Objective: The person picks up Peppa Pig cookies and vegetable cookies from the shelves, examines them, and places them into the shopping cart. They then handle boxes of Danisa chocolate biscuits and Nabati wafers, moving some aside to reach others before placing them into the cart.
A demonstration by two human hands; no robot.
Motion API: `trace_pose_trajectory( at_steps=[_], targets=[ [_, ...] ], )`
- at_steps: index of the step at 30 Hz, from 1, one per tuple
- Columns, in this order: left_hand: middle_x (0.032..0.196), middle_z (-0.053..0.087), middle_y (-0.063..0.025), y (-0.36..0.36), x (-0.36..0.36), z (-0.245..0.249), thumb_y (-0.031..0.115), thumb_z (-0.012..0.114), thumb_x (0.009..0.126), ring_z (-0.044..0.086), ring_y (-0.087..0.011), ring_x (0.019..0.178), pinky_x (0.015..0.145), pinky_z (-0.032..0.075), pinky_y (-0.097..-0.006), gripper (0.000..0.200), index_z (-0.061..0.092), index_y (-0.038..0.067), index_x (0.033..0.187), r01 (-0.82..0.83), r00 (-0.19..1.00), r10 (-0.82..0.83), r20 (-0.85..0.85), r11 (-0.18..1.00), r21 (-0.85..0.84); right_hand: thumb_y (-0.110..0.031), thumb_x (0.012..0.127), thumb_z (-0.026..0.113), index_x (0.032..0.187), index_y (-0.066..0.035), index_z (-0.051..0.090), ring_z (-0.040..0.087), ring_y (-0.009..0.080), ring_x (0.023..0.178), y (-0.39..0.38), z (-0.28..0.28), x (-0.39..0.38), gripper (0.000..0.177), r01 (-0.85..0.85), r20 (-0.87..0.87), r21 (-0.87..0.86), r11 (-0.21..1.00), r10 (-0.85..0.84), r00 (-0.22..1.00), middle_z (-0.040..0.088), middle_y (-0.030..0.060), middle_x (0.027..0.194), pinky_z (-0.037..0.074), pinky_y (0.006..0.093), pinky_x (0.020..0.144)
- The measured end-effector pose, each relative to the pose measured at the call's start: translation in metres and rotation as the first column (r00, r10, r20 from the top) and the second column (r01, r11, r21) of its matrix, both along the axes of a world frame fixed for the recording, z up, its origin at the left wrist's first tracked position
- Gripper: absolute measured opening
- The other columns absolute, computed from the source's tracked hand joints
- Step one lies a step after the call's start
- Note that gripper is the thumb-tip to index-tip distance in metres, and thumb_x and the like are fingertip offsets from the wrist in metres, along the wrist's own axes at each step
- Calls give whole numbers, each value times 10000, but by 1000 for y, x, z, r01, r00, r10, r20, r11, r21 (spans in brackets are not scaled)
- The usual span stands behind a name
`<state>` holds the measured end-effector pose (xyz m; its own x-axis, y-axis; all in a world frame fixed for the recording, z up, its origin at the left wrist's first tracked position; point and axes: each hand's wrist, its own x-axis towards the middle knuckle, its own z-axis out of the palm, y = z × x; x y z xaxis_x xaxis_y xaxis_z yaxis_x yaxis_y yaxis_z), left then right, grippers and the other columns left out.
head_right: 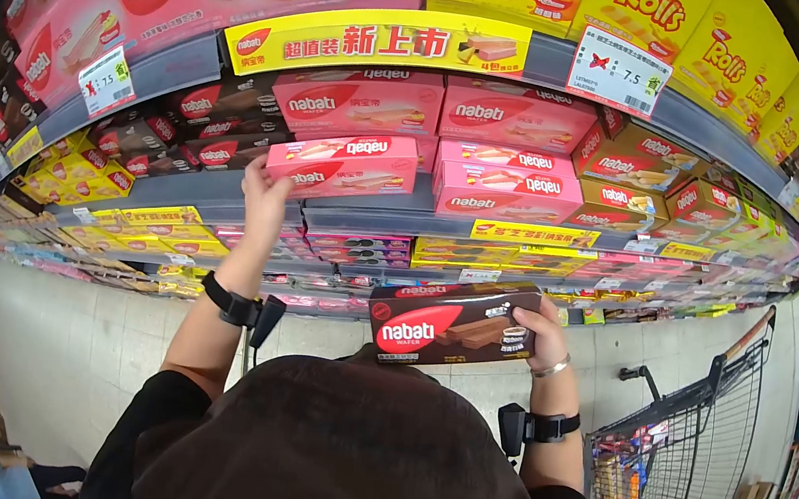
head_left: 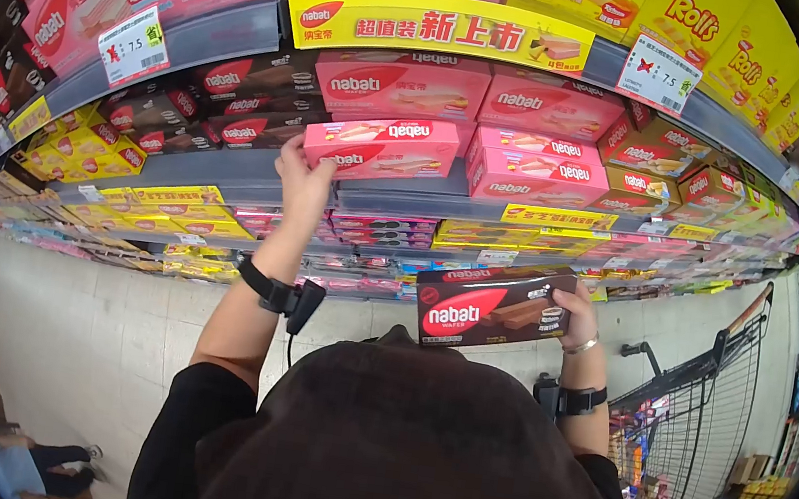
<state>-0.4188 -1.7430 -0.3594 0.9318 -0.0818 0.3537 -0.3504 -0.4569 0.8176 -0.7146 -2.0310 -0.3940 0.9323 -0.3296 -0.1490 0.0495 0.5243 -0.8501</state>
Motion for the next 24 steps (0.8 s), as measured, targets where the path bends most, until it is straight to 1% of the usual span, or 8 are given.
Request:
trace_pose_trajectory(
  at_steps=[3, 7, 11, 14, 16, 19, 22, 24],
  targets=[
    [1111, 325, -177, -19, -18, 0, 30, 619, 650, 437, -243, 988, 876, 410, -334, 674, 265, -49, 1217, 110, 993, -116, -20, 979, -172, -131, 696, 611, 1035, 31, 522, 570, 177, 862, 14, 6, 7, 386, -20, -1, -14, 1000, 20, 1000, 594, 93, 961, 444, 293, 778],
    [1217, 260, -164, -19, -15, -8, 43, 598, 699, 389, -268, 1100, 911, 384, -350, 630, 273, -11, 1237, 275, 961, -272, 53, 911, -306, -149, 687, 619, 1052, 32, 512, 570, 185, 873, 31, 11, 18, 421, -63, 14, -9, 998, 63, 998, 592, 98, 968, 440, 299, 794],
    [1328, 190, -156, 24, -41, 30, 116, 570, 765, 352, -268, 1160, 885, 387, -356, 527, 338, 52, 1234, 263, 957, -253, 141, 963, -61, -143, 684, 610, 1093, 27, 485, 555, 194, 919, 56, 29, 44, 460, -8, 93, -62, 998, 14, 996, 570, 105, 1030, 430, 306, 821],
    [1280, 263, -163, 63, -54, 52, 104, 558, 769, 377, -267, 1134, 875, 388, -356, 474, 382, 51, 1206, 435, 899, -385, 207, 841, -321, -199, 684, 614, 1120, 15, 453, 548, 197, 910, 92, 68, 78, 511, 90, 170, -175, 980, -60, 984, 547, 109, 1023, 448, 310, 791],
    [1230, 315, -169, 82, -54, 54, 92, 570, 761, 409, -278, 1097, 867, 390, -349, 453, 411, 42, 1183, 353, 869, -281, 407, 929, -112, -158, 717, 596, 1145, -9, 437, 543, 193, 919, 117, 95, 106, 480, 76, 139, -135, 988, -57, 989, 547, 98, 1031, 443, 308, 803],
    [1206, 327, -191, 96, -38, 53, 122, 625, 732, 394, -306, 1098, 900, 355, -359, 575, 361, 25, 1233, 207, 836, -234, 496, 972, 110, -65, 737, 615, 1152, 8, 423, 522, 144, 932, 155, 107, 169, 463, 113, 416, -253, 961, 2, 909, 541, 79, 1046, 412, 273, 830],
    [1197, 330, -204, 102, -9, 49, 157, 655, 715, 372, -331, 1108, 923, 325, -383, 688, 292, 18, 1282, 94, 879, -109, 463, 994, 55, -119, 729, 663, 1072, 6, 465, 517, 116, 879, 189, 112, 224, 415, 181, 489, -409, 895, 47, 871, 562, 56, 969, 422, 267, 785],
    [1205, 310, -218, 109, 24, 47, 186, 671, 713, 345, -355, 1121, 937, 304, -390, 752, 241, 10, 1303, 97, 858, -73, 509, 995, -21, -182, 714, 688, 995, 8, 487, 535, 133, 821, 204, 117, 252, 395, 324, 525, -550, 770, 17, 851, 578, 72, 894, 433, 272, 733]
  ],
)
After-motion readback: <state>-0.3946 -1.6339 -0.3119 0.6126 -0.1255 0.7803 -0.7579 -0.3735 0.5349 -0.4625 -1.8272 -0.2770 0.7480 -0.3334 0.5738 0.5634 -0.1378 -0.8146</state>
